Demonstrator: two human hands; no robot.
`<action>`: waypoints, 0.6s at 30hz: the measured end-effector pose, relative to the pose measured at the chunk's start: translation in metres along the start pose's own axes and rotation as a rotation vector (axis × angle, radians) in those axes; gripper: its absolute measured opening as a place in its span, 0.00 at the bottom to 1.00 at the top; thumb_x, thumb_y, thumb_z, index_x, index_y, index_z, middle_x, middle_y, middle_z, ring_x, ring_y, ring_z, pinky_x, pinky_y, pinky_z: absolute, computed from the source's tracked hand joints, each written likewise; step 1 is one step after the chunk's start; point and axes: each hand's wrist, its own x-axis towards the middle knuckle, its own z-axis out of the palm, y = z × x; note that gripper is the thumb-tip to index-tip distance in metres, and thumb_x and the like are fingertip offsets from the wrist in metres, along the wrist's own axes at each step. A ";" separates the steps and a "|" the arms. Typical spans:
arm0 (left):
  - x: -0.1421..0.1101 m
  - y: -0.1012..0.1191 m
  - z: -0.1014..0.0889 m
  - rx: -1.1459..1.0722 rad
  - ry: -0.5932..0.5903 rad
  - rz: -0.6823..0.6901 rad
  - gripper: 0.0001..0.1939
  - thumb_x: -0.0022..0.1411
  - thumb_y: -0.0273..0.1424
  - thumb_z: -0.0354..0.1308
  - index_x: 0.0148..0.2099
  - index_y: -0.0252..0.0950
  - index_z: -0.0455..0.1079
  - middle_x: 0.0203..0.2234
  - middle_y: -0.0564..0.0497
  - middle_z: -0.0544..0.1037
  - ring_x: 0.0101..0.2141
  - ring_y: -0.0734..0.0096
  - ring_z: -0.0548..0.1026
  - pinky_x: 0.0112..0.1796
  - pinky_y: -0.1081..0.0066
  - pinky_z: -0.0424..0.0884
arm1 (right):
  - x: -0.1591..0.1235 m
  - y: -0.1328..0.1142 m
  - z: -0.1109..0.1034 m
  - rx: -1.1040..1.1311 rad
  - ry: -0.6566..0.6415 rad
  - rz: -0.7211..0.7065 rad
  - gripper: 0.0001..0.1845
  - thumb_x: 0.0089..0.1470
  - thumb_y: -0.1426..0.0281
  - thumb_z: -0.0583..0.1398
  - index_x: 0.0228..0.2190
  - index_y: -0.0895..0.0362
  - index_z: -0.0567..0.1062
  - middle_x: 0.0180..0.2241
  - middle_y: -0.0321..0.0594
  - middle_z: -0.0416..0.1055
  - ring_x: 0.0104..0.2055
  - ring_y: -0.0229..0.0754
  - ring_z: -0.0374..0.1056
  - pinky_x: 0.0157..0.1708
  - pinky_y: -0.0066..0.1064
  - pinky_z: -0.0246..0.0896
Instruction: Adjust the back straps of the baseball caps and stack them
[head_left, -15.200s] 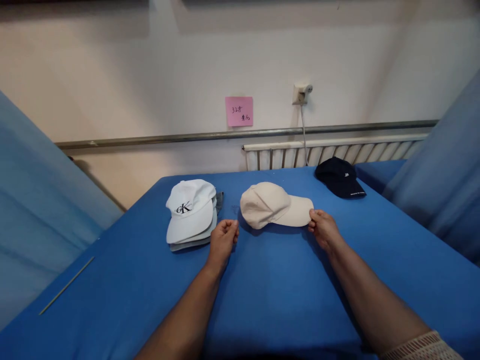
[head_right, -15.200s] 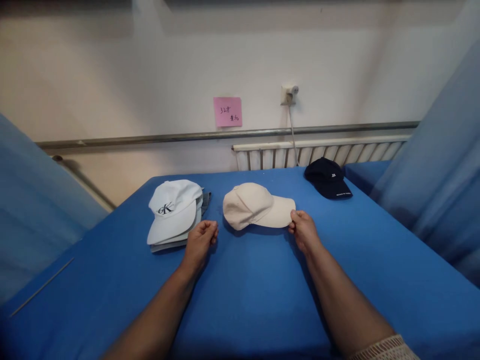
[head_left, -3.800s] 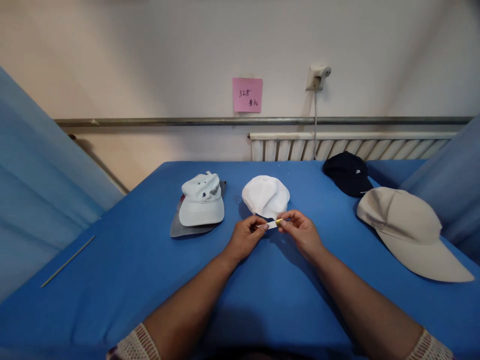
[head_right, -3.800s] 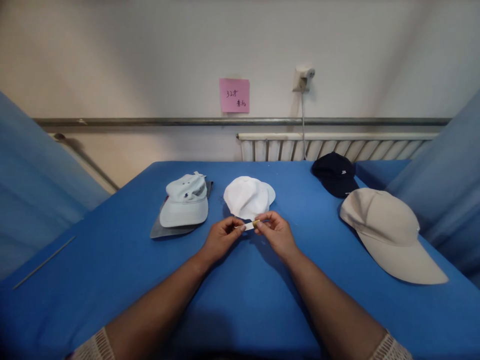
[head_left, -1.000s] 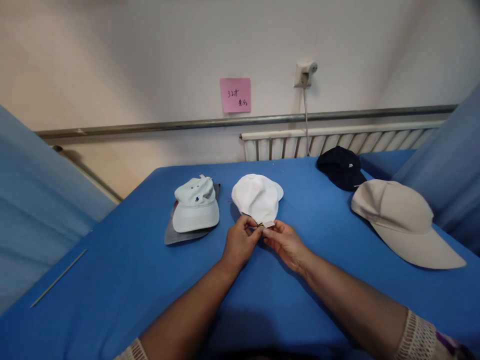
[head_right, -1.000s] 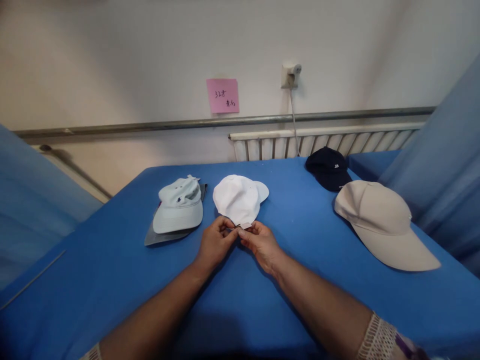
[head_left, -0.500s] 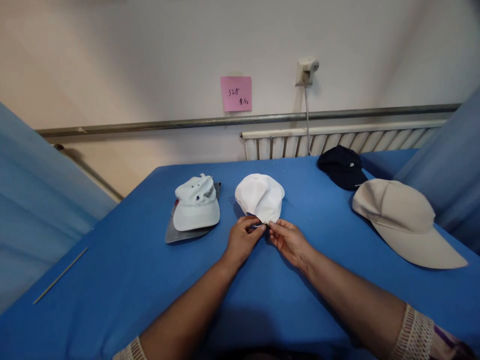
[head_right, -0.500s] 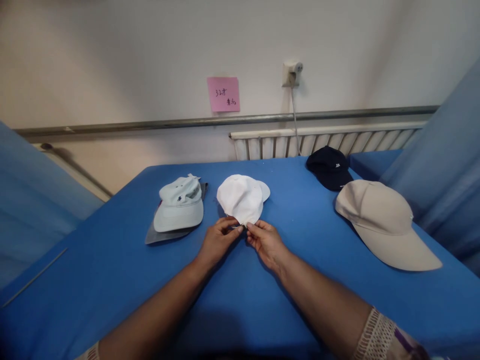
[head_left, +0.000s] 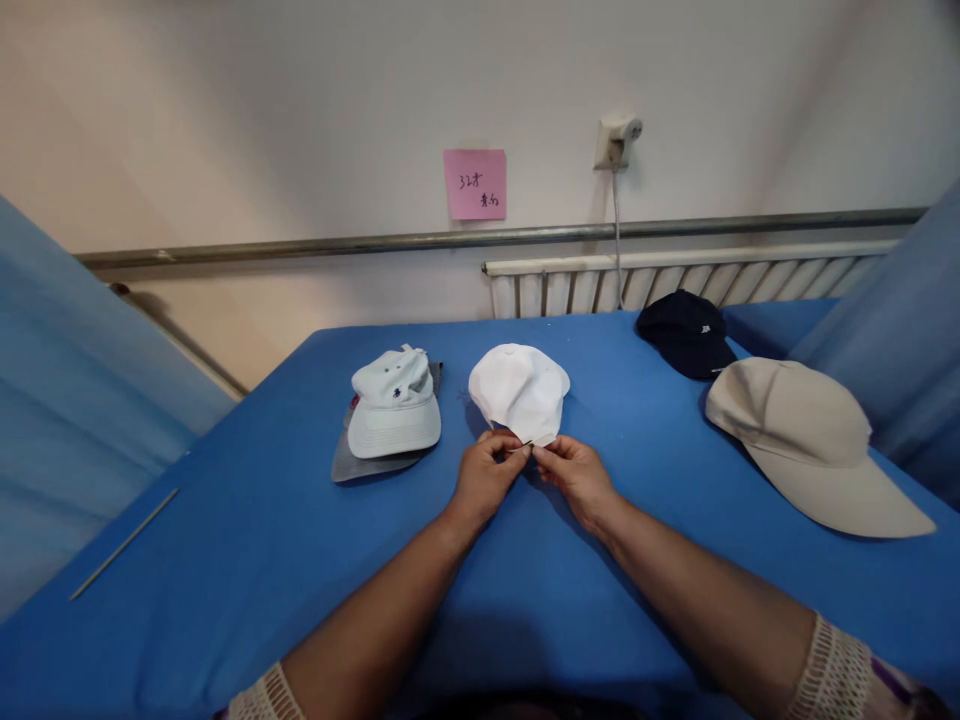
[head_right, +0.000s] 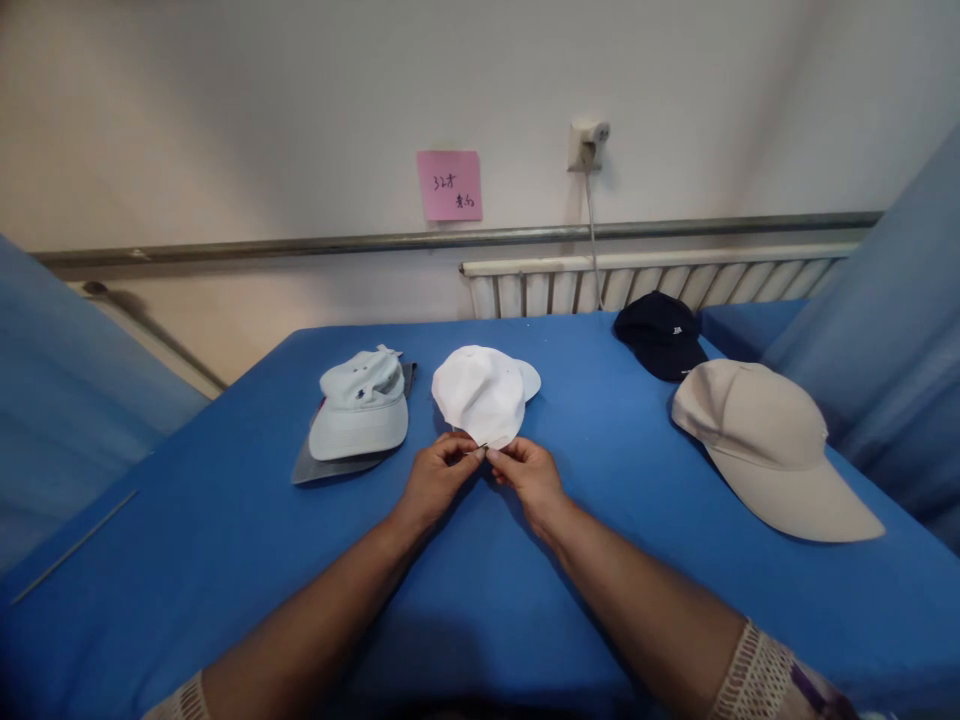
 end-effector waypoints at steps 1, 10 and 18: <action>0.000 0.000 0.000 0.000 -0.005 -0.002 0.11 0.53 0.38 0.62 0.31 0.34 0.77 0.32 0.48 0.76 0.33 0.68 0.74 0.37 0.69 0.69 | 0.001 0.001 0.000 -0.012 0.006 -0.013 0.20 0.33 0.60 0.73 0.26 0.58 0.76 0.23 0.34 0.70 0.24 0.33 0.61 0.27 0.29 0.56; 0.000 -0.001 0.001 -0.034 -0.003 -0.031 0.12 0.54 0.39 0.62 0.31 0.34 0.77 0.31 0.49 0.76 0.32 0.70 0.73 0.36 0.71 0.68 | 0.000 0.004 -0.001 -0.055 0.057 -0.024 0.22 0.36 0.56 0.72 0.26 0.58 0.74 0.22 0.33 0.69 0.23 0.34 0.63 0.24 0.28 0.57; 0.001 -0.003 0.002 -0.038 -0.018 -0.029 0.13 0.53 0.40 0.62 0.29 0.34 0.76 0.31 0.49 0.75 0.32 0.69 0.72 0.36 0.70 0.68 | -0.009 -0.004 0.002 0.107 0.066 -0.024 0.22 0.37 0.59 0.73 0.30 0.55 0.71 0.29 0.33 0.74 0.29 0.36 0.71 0.31 0.29 0.63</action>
